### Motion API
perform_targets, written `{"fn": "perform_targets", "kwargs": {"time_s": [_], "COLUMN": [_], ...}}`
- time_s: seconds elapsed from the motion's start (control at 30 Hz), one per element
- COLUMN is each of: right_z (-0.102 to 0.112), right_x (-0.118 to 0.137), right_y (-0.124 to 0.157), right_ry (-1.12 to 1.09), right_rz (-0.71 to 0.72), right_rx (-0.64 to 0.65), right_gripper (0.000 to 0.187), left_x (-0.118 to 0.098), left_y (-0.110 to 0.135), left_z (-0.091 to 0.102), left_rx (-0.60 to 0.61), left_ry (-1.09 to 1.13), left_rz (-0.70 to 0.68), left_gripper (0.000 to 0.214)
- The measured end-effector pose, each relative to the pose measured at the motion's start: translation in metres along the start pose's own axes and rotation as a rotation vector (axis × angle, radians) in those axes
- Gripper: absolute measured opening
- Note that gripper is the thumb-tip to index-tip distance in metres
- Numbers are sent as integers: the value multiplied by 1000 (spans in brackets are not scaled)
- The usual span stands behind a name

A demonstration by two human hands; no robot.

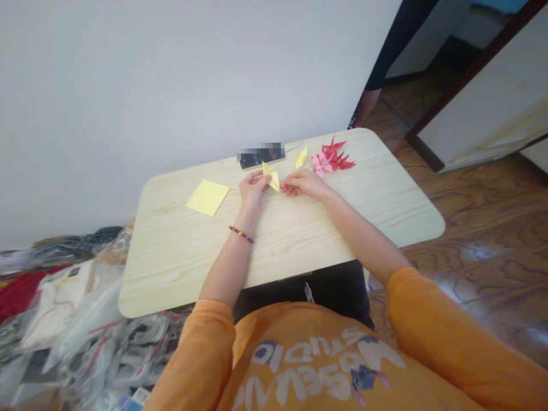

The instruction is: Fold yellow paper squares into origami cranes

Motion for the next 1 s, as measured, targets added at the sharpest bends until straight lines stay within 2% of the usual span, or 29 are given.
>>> {"fn": "perform_targets", "kwargs": {"time_s": [0.07,0.13,0.3,0.57,0.87,1.0], "right_z": [4,6,4,7,5,6], "right_x": [1,0,-8,-19,-19,-19], "right_y": [-2,-5,-14,-24,-29,-29], "right_ry": [-15,-53,-93,-25,-25,-41], "right_rz": [60,108,122,238,197,205], "right_rx": [-148,-199,-108,-75,-72,-26], "right_gripper": [15,16,26,30,28,30], "left_x": [-2,-2,-3,-10,-10,-11], "left_y": [-1,-1,-3,-3,-3,-1], "left_z": [-1,-2,-3,-3,-1,0], "left_rx": [40,96,196,269,348,397], "left_ry": [-39,-97,-227,-305,-292,-293], "left_rz": [54,96,194,309,299,325], "left_gripper": [28,29,32,33,34,36]}}
Point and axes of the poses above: each hand's wrist, its own y-axis away from the middle knuckle, its own z-axis out of the back of the hand, x = y × z, the point moved 2 cm from there along -y, towards the middle knuckle, and after that the axes turned 13 degrees about y, right-handed, at the moved point
